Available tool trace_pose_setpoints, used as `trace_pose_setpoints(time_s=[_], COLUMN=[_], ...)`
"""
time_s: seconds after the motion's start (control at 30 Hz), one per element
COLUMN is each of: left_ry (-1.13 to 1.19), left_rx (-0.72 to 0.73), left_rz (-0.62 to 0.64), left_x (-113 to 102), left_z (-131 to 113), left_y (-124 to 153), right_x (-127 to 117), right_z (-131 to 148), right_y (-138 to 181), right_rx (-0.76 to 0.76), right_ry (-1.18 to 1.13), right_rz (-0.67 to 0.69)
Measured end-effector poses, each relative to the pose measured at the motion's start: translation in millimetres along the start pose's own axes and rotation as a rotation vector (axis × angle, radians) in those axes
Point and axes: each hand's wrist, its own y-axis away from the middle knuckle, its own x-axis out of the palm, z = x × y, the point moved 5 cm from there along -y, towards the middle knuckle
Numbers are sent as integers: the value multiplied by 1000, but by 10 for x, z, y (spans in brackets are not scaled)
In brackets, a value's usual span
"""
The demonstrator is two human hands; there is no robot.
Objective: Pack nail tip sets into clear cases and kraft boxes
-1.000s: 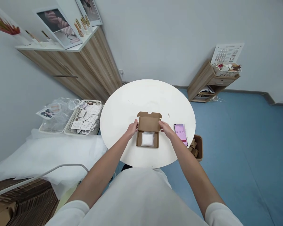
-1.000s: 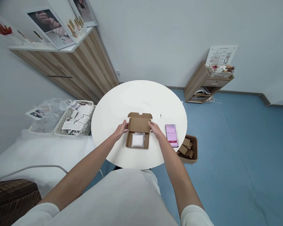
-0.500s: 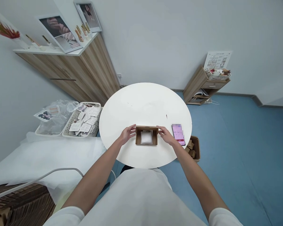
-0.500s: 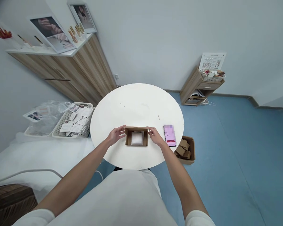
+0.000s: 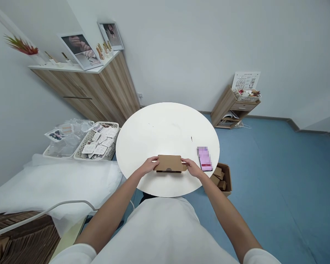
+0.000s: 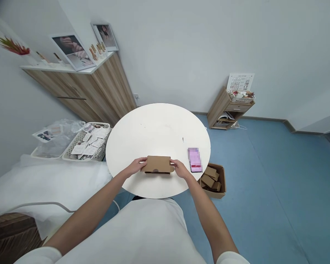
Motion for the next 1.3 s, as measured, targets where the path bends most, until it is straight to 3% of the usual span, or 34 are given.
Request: trace_pose_setpoints(time_s=[0.1,0.27,0.37,0.63,0.77,0.87,1.0,1.13,1.3], left_ry=[-132,-278,-322,-530,-536,-543,-613,-608,-550], left_rx=[42,54,4,-99,21,110,126,112,133], left_rz=[-50,-245,-334,-341,-381,-348,-242,-145,-109], left_x=[-1,-6,19,182,196,174,188,207,49], left_z=[123,214,224,374,380,401,460,494,535], left_y=[54,119,95,-40,46,165,275,337,459], right_x=[0,51,183,448,481,503,600,708,839], right_z=[-100,-108,-96,-236,-194,-165,-148,-88,85], right_y=[133,276,239,133,234,367,471,444,392], right_rx=[47,132,184,212,203,162,125,149,149], right_ry=[20,24,121,304,327,345,446,431,368], right_rz=[-19,-240,-303,-489,-523,-504,-428,-408,-406])
